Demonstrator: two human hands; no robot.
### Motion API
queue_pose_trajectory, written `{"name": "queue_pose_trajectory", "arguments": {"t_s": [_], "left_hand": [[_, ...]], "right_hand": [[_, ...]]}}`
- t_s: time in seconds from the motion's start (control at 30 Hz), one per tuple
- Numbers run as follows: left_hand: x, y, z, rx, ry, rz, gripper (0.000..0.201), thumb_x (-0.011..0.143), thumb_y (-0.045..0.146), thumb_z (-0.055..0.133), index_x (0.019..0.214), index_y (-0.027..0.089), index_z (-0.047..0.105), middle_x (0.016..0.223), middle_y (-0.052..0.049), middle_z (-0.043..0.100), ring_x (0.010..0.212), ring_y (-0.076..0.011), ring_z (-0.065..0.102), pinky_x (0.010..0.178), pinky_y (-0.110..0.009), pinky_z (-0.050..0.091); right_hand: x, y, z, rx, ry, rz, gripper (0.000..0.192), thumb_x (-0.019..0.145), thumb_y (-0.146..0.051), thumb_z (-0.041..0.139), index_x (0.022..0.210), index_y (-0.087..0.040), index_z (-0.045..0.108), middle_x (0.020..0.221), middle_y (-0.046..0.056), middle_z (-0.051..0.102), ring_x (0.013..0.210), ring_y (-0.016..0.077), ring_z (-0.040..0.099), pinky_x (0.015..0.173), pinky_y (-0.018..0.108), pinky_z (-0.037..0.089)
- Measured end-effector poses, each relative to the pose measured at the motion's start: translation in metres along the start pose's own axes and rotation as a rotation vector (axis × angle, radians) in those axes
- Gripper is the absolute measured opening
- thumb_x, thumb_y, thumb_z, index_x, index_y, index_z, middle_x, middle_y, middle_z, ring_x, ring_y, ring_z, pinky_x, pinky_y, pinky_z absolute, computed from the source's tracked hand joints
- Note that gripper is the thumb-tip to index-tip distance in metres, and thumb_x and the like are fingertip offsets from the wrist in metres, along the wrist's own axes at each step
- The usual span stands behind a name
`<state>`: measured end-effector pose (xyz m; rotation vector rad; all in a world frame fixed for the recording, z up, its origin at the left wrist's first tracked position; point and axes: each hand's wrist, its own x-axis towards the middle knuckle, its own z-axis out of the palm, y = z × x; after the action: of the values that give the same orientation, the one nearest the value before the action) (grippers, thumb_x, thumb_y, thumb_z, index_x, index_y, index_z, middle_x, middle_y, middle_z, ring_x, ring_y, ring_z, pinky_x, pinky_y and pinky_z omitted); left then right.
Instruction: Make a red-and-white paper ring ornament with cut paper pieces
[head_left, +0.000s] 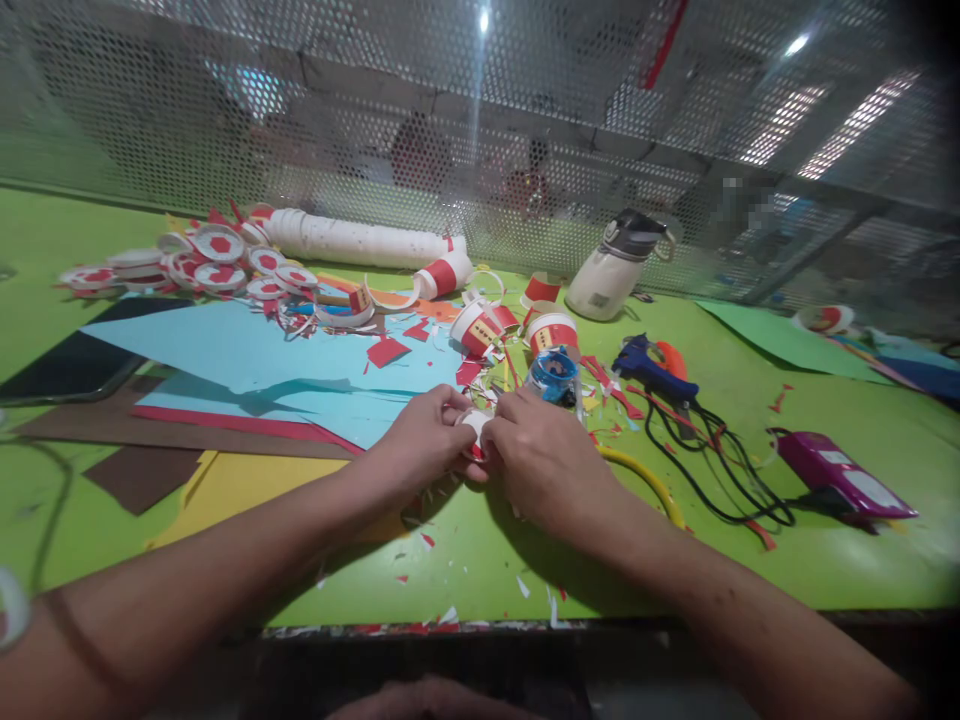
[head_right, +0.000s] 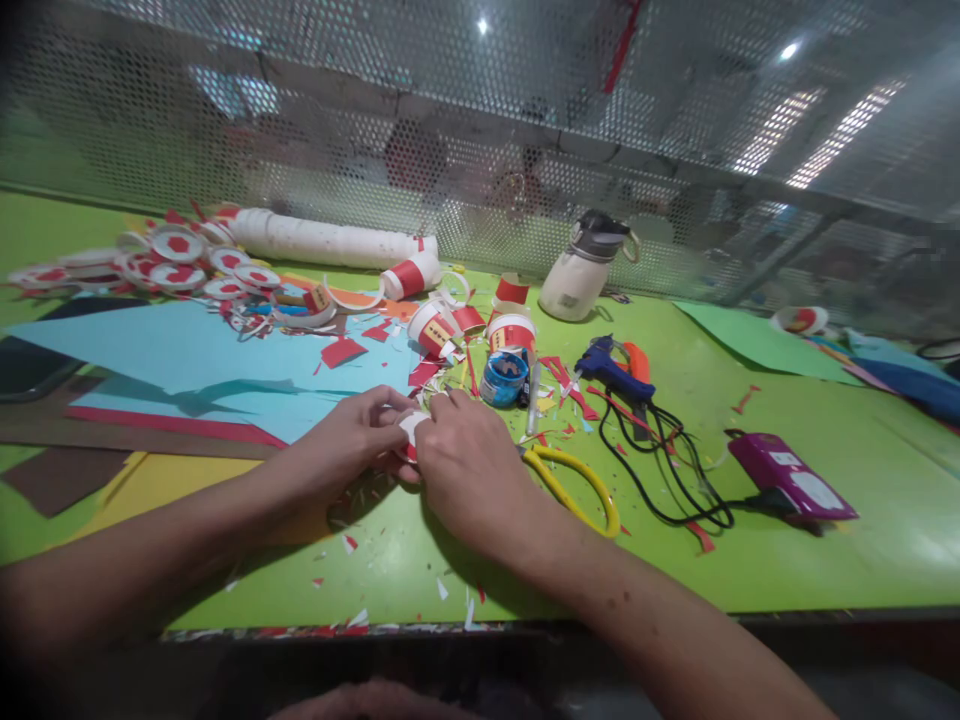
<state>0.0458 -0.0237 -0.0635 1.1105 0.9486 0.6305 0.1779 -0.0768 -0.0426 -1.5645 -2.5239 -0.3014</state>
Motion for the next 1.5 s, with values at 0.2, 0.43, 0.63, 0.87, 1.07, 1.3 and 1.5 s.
{"name": "queue_pose_trajectory", "arguments": {"t_s": [0.2,0.43,0.63,0.87,1.07,1.3,1.5], "left_hand": [[-0.004,0.006,-0.002,0.037,0.033,-0.042,0.024,0.068,0.006,0.056,0.085,0.017,0.043,0.062,0.002,0.056,0.048,-0.0148,0.062,0.046,-0.022,0.046],[-0.005,0.007,-0.004,0.046,-0.005,-0.025,0.024,0.069,0.006,0.053,0.087,0.018,0.042,0.063,0.000,0.061,0.052,-0.0172,0.064,0.054,-0.028,0.051],[-0.006,0.007,-0.001,0.044,0.000,-0.019,0.027,0.066,0.000,0.049,0.085,0.018,0.041,0.059,0.003,0.057,0.048,-0.0151,0.063,0.052,-0.026,0.050],[-0.009,0.009,0.001,0.030,0.020,-0.021,0.025,0.068,0.001,0.050,0.083,0.018,0.041,0.057,0.006,0.052,0.047,-0.0145,0.062,0.047,-0.023,0.047],[-0.003,0.004,-0.003,0.057,-0.008,-0.006,0.026,0.067,0.002,0.049,0.085,0.018,0.041,0.057,0.004,0.056,0.046,-0.0162,0.062,0.048,-0.026,0.048],[-0.001,-0.003,-0.001,0.106,-0.021,0.042,0.022,0.071,0.006,0.051,0.085,0.018,0.040,0.063,0.002,0.058,0.046,-0.0160,0.062,0.047,-0.028,0.049],[-0.004,-0.004,0.003,0.131,-0.012,0.051,0.020,0.072,0.005,0.051,0.083,0.018,0.040,0.063,0.002,0.058,0.045,-0.0144,0.062,0.044,-0.023,0.047]], "right_hand": [[0.001,0.004,0.003,-0.028,-0.004,0.008,0.012,0.079,-0.012,0.056,0.070,-0.014,0.062,0.074,0.008,0.056,0.071,0.0195,0.046,0.058,0.031,0.028],[0.001,0.009,0.007,-0.017,-0.011,0.034,0.017,0.083,-0.015,0.051,0.068,-0.015,0.060,0.074,0.006,0.054,0.072,0.0177,0.045,0.058,0.030,0.026],[0.002,0.010,0.002,-0.011,-0.056,-0.022,0.014,0.079,-0.013,0.057,0.066,-0.016,0.060,0.072,0.005,0.054,0.070,0.0179,0.045,0.058,0.030,0.025],[0.002,0.005,0.000,-0.077,-0.025,-0.083,0.014,0.080,-0.012,0.055,0.068,-0.014,0.062,0.070,0.008,0.056,0.068,0.0196,0.045,0.060,0.031,0.028],[0.001,0.008,0.002,-0.039,-0.052,-0.040,0.011,0.079,-0.013,0.057,0.069,-0.014,0.062,0.073,0.007,0.056,0.070,0.0189,0.046,0.059,0.030,0.029],[0.002,0.009,0.007,-0.046,-0.016,0.032,0.020,0.082,-0.015,0.052,0.064,-0.016,0.061,0.070,0.006,0.055,0.066,0.0173,0.048,0.054,0.030,0.025],[0.001,0.003,0.010,-0.021,-0.016,0.113,0.015,0.076,-0.022,0.061,0.063,-0.016,0.060,0.068,0.006,0.055,0.064,0.0176,0.048,0.053,0.029,0.025]]}}
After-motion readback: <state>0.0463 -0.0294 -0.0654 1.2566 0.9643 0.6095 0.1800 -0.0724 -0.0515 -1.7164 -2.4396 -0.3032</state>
